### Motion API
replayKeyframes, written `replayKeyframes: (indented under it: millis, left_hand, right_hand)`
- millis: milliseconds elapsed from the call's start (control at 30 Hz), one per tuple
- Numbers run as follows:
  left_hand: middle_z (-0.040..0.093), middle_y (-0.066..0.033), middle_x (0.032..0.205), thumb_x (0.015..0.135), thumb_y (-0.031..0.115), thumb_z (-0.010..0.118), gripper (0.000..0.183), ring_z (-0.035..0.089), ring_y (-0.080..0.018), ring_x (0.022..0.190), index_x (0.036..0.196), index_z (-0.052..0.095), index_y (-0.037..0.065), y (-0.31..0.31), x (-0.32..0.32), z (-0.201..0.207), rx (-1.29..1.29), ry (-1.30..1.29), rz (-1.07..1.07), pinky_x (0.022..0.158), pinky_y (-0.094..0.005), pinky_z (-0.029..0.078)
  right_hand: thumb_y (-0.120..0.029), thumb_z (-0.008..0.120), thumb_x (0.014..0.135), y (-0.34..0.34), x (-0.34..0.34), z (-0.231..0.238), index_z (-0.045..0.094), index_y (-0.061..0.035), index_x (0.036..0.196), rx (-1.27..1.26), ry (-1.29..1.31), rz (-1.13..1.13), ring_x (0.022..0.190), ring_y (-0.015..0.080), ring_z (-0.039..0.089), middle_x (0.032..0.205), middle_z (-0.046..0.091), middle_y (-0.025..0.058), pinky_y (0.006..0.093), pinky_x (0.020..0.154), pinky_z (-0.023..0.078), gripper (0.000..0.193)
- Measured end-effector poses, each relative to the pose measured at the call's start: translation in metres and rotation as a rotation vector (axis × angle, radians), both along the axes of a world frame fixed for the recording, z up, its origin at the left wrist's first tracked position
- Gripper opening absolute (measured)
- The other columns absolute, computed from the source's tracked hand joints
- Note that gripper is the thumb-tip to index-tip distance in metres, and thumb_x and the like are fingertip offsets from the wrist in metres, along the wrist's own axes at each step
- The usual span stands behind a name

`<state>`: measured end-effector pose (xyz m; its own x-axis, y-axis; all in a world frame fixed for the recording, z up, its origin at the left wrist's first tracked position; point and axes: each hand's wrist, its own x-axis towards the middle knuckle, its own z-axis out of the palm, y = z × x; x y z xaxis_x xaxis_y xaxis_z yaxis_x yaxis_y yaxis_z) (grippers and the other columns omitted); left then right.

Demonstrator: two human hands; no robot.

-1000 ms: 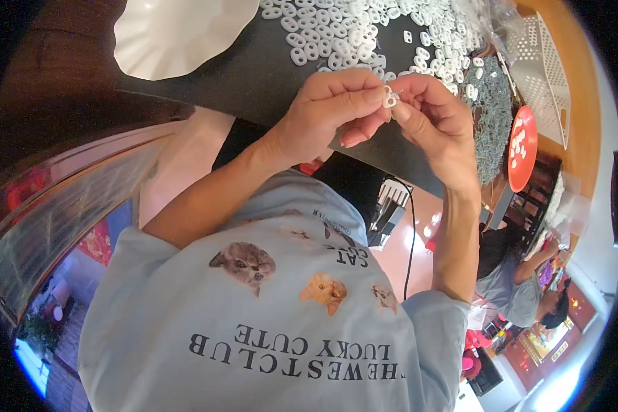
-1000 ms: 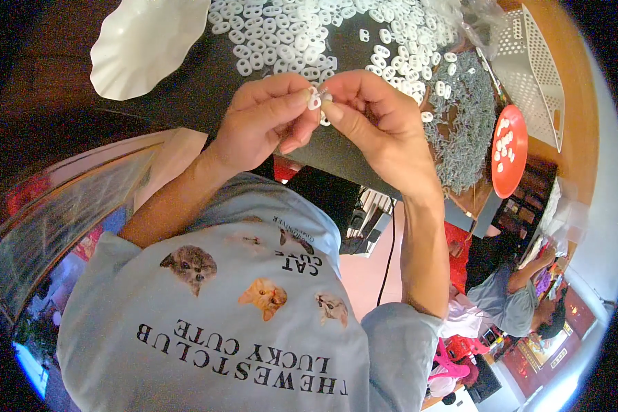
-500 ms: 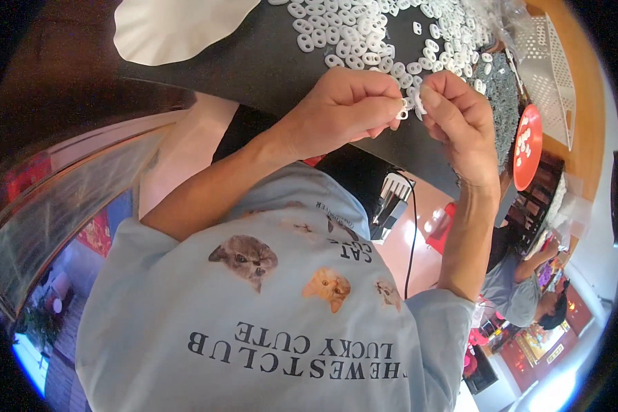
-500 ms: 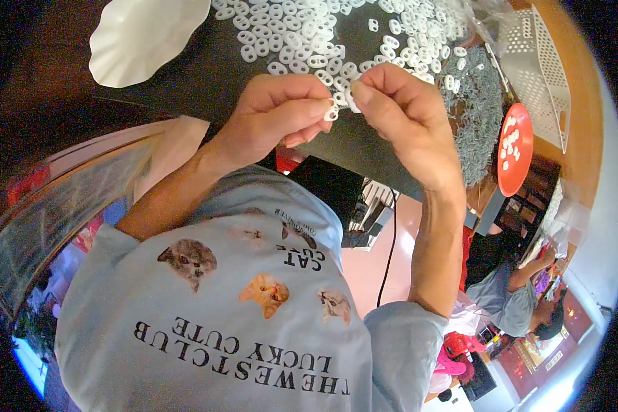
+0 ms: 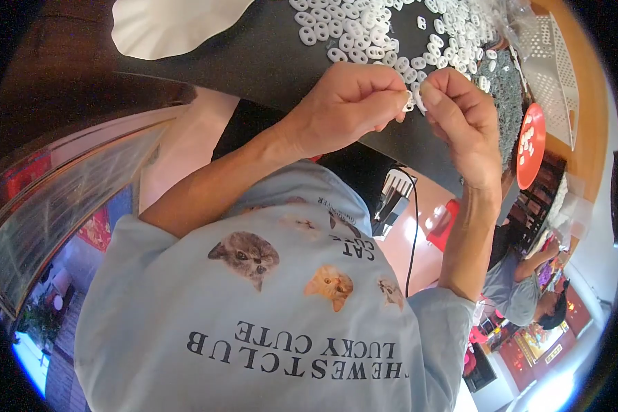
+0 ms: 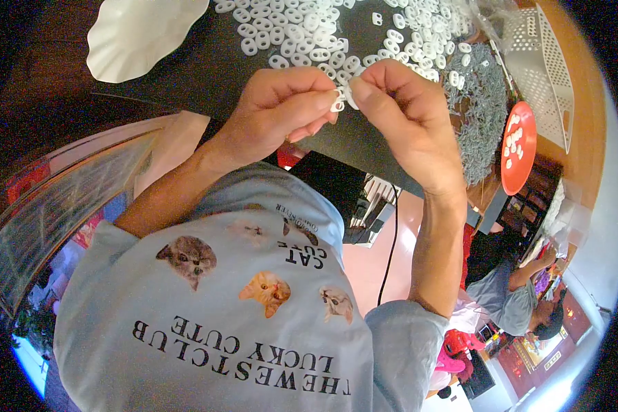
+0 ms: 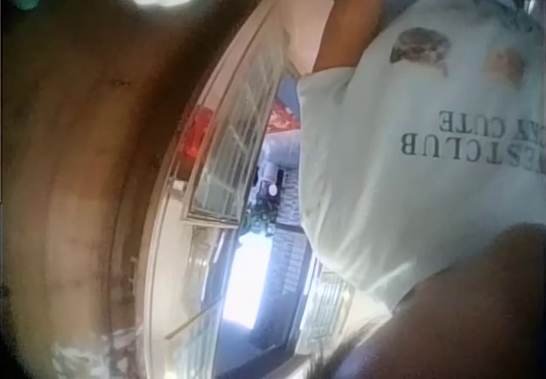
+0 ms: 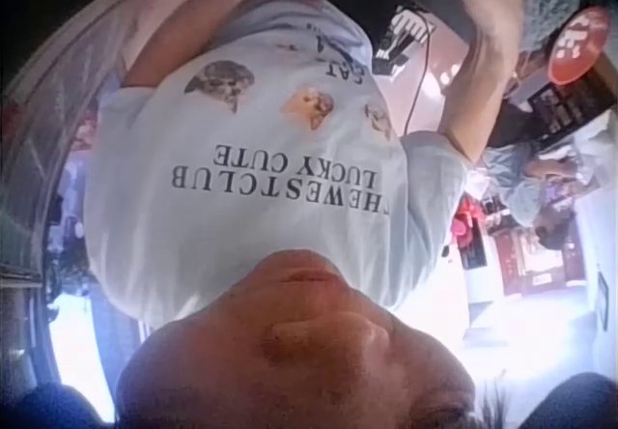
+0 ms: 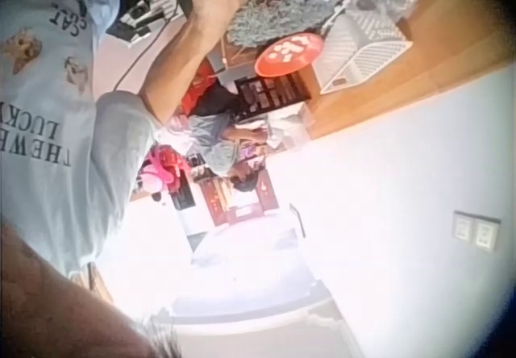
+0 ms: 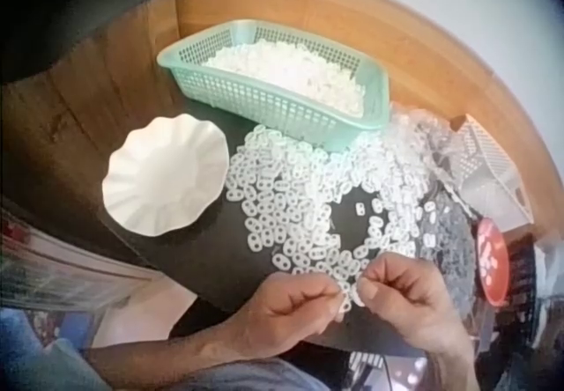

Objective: Manual assembly of small white plastic rings into a chain or structure.

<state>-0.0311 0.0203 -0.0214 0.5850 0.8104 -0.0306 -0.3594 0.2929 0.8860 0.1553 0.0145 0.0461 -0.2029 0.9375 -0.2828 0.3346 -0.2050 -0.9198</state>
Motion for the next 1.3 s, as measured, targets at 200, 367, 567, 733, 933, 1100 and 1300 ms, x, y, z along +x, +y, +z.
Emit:
replayKeyframes:
  millis: [200,367,567,733,933,1100,1300]
  left_hand:
    - [0.047,0.0049,0.062,0.096,0.02,0.051,0.024,0.038,-0.0002,0.052,0.084,0.06,0.002,-0.001,0.002,-0.003,0.079,0.028,0.012,0.046,-0.0174,0.028]
    - [0.046,0.0052,0.063,0.097,0.023,0.051,0.026,0.036,0.0001,0.051,0.085,0.06,0.002,0.0,0.001,-0.001,0.071,0.047,-0.007,0.045,-0.0168,0.027]
    - [0.046,0.0051,0.063,0.097,0.025,0.051,0.027,0.036,0.0,0.051,0.085,0.061,0.002,0.0,0.002,-0.002,0.062,0.016,-0.012,0.044,-0.0172,0.026]
    - [0.047,0.0035,0.059,0.094,0.019,0.053,0.024,0.043,-0.0035,0.054,0.079,0.06,0.003,0.0,0.001,0.0,0.024,0.021,0.013,0.047,-0.0207,0.033]
    - [0.048,0.0037,0.06,0.094,0.02,0.054,0.024,0.043,-0.0035,0.054,0.078,0.061,0.003,0.0,0.001,0.0,0.021,0.019,0.033,0.047,-0.0206,0.033]
    - [0.046,0.0046,0.062,0.097,0.024,0.051,0.028,0.036,-0.0007,0.051,0.085,0.061,0.002,-0.001,0.002,-0.003,0.058,0.01,0.029,0.045,-0.0172,0.027]
    - [0.046,0.0045,0.062,0.097,0.025,0.05,0.029,0.036,-0.0006,0.051,0.084,0.06,0.002,-0.001,0.002,-0.003,0.059,0.019,0.032,0.045,-0.0174,0.027]
  right_hand:
    - [-0.023,0.059,0.093,-0.003,0.0,-0.001,0.058,-0.0061,0.091,0.017,-0.055,-0.001,0.059,0.0006,0.035,0.069,0.045,-0.0077,0.0174,0.051,0.024,0.017]
    - [-0.024,0.058,0.094,-0.007,-0.005,0.001,0.058,-0.0061,0.089,0.036,-0.018,-0.046,0.056,0.0002,0.034,0.067,0.044,-0.0077,0.0176,0.049,0.022,0.019]
    - [-0.023,0.057,0.095,-0.01,-0.011,-0.001,0.059,-0.006,0.089,0.079,-0.042,-0.108,0.055,-0.0005,0.032,0.066,0.043,-0.0084,0.0175,0.048,0.02,0.018]
    - [-0.023,0.057,0.095,-0.009,-0.013,-0.005,0.059,-0.0055,0.088,0.126,-0.087,-0.118,0.056,-0.0003,0.034,0.066,0.044,-0.0089,0.0176,0.048,0.022,0.018]
    - [-0.022,0.057,0.095,-0.01,-0.013,-0.005,0.06,-0.0048,0.089,0.165,-0.086,-0.121,0.056,0.0002,0.035,0.067,0.045,-0.0087,0.0178,0.048,0.023,0.018]
    - [-0.022,0.058,0.095,-0.01,-0.014,-0.005,0.06,-0.0043,0.09,0.168,-0.062,-0.133,0.056,0.0002,0.034,0.067,0.045,-0.0085,0.0179,0.049,0.023,0.018]
    - [-0.023,0.058,0.095,-0.01,-0.015,-0.005,0.06,-0.004,0.088,0.181,-0.096,-0.105,0.057,0.0002,0.034,0.067,0.045,-0.0084,0.0179,0.05,0.023,0.02]
